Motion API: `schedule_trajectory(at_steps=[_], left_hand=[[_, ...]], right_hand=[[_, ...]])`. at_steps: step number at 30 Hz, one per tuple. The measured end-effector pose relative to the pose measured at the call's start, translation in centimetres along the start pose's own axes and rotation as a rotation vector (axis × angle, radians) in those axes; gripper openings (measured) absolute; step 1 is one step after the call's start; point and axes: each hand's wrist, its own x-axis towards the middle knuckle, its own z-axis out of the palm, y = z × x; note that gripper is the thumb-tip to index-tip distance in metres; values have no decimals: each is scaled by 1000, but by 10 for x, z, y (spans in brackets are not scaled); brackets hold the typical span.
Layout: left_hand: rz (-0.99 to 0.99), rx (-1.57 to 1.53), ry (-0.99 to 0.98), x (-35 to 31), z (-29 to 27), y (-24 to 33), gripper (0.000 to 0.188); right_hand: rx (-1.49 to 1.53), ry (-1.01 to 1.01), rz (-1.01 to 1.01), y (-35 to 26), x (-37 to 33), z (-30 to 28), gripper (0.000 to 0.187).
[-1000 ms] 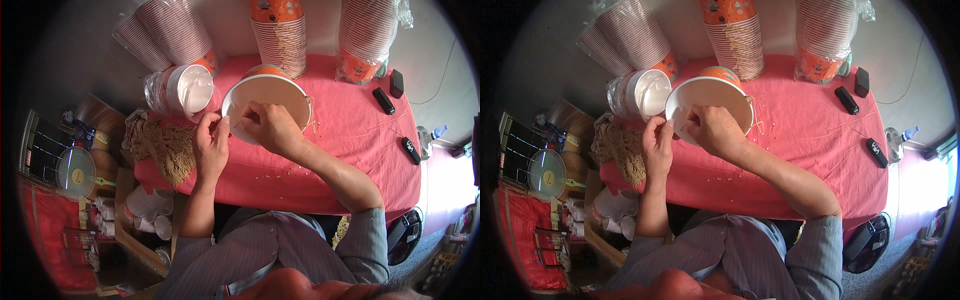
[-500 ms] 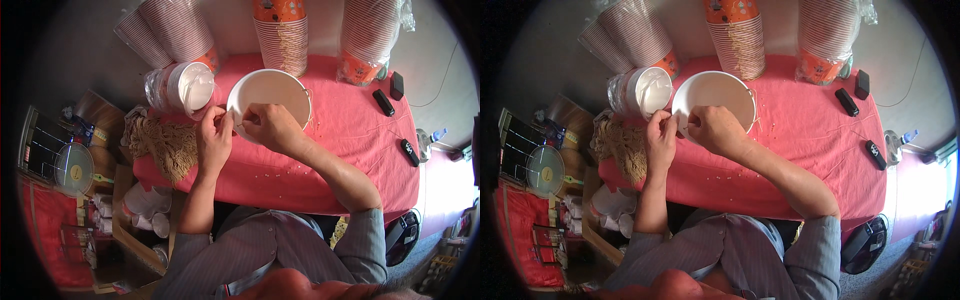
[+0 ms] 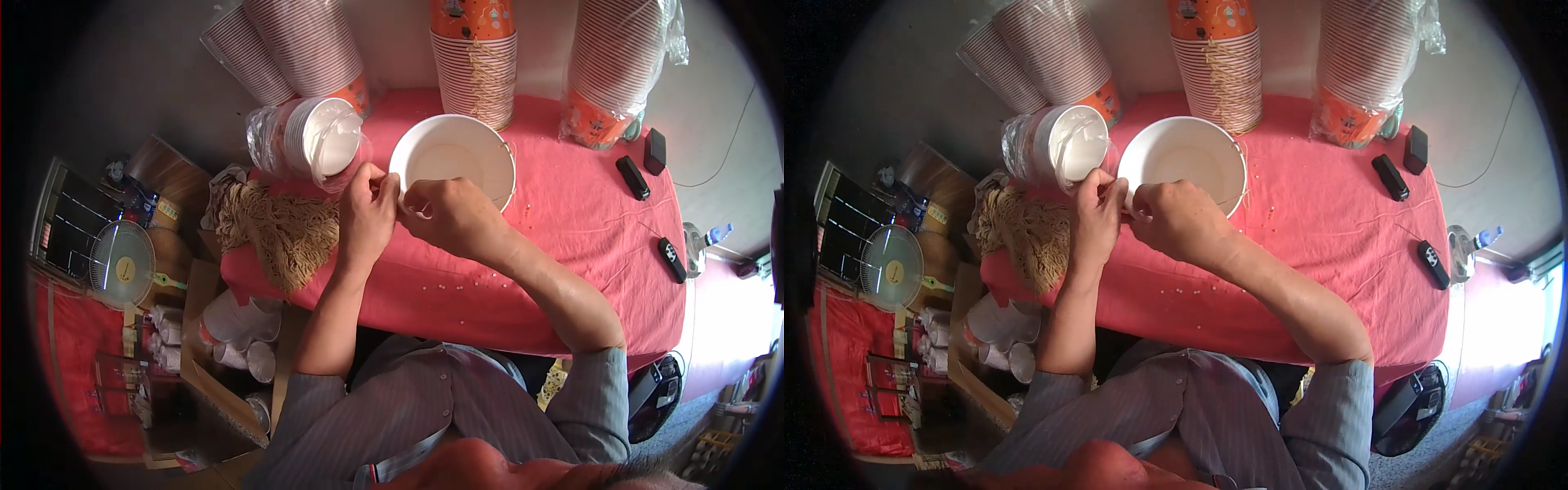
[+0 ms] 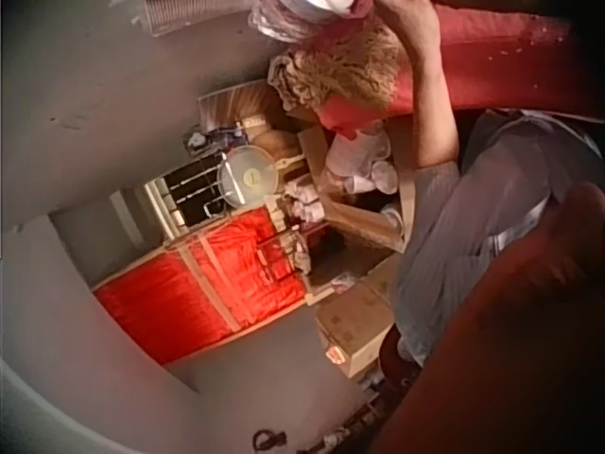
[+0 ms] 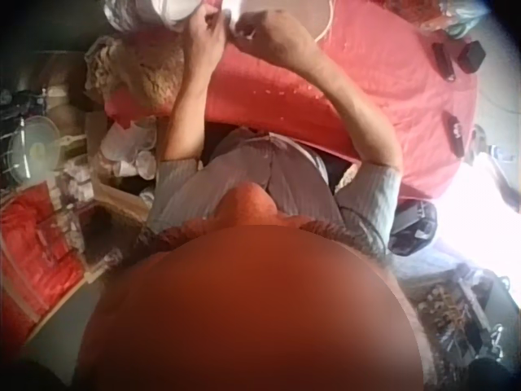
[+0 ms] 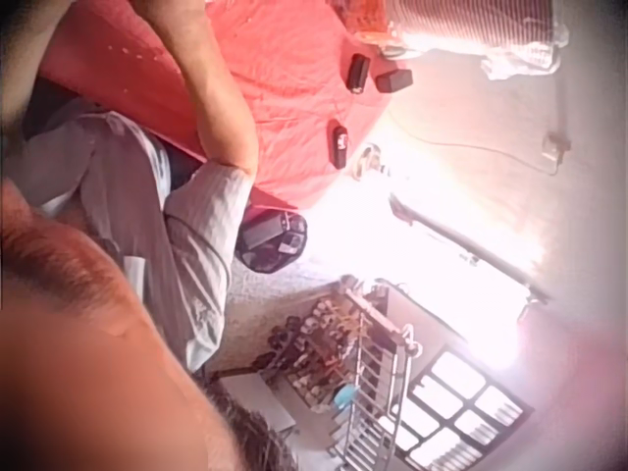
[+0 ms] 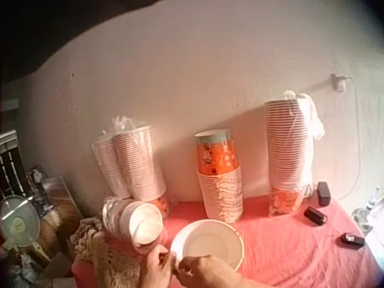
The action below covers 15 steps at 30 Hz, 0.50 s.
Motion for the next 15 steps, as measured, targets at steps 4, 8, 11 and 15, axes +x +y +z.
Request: schedule_trajectory(at_steps=[4,8,11,15], left_hand=[[-32,-227,-32,-3,0,11,18],[-29,-69,-52,-18,-11,14,23],[261,148,-17,-28,-5,-3,30],[258,294,6,-35,-1,8,41]], right_hand=[[-57,-4,34,4,1,-4,20],[75,72,33,8,5,-8,19],[91,53,50,6,6,-10,21],[44,25,48,3,4,-11,22]])
